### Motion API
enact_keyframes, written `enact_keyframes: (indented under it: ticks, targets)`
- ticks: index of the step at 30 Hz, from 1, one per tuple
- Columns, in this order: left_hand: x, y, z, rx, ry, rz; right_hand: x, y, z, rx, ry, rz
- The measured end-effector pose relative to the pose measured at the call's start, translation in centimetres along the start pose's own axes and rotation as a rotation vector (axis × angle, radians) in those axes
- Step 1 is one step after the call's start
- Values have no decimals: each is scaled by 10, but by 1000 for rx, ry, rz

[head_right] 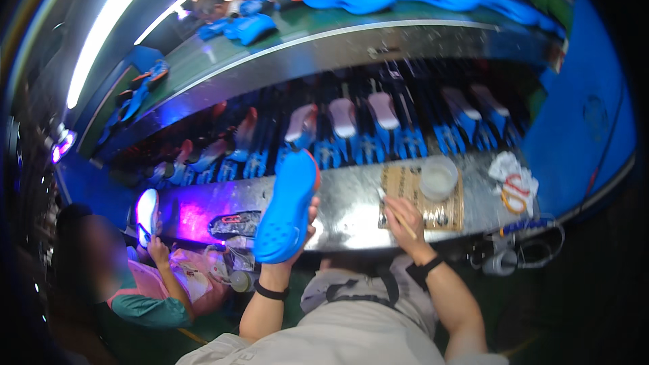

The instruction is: Applying glue or treatment to the soles of blue shoes using a brush on a conveyor belt.

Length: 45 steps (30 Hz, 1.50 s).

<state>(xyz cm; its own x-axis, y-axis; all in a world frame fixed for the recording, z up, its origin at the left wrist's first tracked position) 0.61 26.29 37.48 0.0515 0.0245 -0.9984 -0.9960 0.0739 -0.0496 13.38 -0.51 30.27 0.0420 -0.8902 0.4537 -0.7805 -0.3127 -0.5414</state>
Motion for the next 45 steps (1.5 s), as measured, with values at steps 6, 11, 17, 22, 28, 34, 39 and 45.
enact_keyframes:
  ticks: [6, 11, 17, 22, 28, 34, 39, 45]
  targets:
    - [25, 33, -4, -59, -52, 246, 0, -2, -6, -43, -13, 0]
    - [-1, 44, 10, -4, -102, 3, 1, -1, -6, -54, -26, -42]
    - [-74, 21, 30, 62, 20, -372, -1, 1, -5, -28, -6, -21]
    - [-142, -13, 73, -50, -336, -402, -2, -2, -9, -13, -28, -31]
    - [-235, -123, 162, -382, -615, -438, -2, -4, -12, -27, -29, -43]
    - [-197, -178, 171, -654, -947, 194, -1, -4, -12, -54, -26, -25]
    - [-181, -170, 149, -751, -1318, 230, -1, -5, -13, -67, -40, -36]
    - [-220, -185, 157, -1731, -2247, 272, 2, -7, -14, -100, -43, -62]
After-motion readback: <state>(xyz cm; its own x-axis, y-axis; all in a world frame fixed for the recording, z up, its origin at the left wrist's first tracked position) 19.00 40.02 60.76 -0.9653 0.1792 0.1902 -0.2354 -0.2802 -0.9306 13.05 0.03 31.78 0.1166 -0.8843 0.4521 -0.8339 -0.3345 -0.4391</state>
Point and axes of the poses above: each hand's wrist, its own y-axis away from the middle knuckle, its own x-axis out of the back of the hand, z = x × y, the point moved 1 cm from there along -y, towards the middle knuckle, and after that the axes turned 1 degree about -x, right-handed, at the moved point
